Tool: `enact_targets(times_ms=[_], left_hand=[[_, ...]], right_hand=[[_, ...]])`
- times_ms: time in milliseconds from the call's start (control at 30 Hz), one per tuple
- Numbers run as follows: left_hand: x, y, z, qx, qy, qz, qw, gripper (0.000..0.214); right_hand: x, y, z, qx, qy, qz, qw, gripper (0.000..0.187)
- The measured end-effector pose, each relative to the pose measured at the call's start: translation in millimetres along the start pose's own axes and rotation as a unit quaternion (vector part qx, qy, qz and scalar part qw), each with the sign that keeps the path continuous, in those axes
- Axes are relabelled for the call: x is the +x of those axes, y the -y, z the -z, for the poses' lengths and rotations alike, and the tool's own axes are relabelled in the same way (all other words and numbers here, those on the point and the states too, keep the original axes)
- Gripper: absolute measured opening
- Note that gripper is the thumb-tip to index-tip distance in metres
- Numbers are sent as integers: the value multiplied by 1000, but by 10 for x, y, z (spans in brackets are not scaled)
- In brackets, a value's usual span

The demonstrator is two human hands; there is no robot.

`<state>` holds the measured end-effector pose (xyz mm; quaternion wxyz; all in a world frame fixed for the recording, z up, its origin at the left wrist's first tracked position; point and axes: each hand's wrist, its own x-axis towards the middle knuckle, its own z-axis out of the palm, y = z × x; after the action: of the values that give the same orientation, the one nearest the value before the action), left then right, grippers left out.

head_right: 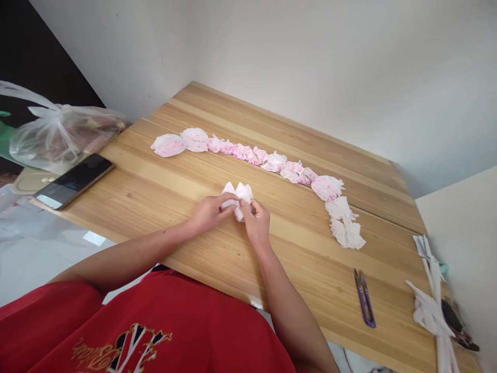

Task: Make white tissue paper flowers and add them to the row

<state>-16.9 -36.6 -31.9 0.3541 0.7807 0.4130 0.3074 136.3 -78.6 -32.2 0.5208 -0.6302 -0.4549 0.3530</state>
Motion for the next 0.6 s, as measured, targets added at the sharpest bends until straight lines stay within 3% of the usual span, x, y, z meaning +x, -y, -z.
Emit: enact_targets(times_ms=[133, 267, 400, 600], left_hand=[[56, 49, -34, -127, -14, 52, 990, 23], [93, 32, -22, -291, 15, 76, 954, 22], [89, 12, -3, -313, 3, 64, 948, 20], [84, 37, -8, -323, -10, 72, 944, 13]], right_hand=[[-1, -12, 3, 27, 4, -13, 1000, 37], [1, -26, 16, 66, -15, -11, 998, 42], [4, -17, 37, 59, -27, 1, 998, 46], [7, 51, 42, 43, -26, 42, 998, 35]])
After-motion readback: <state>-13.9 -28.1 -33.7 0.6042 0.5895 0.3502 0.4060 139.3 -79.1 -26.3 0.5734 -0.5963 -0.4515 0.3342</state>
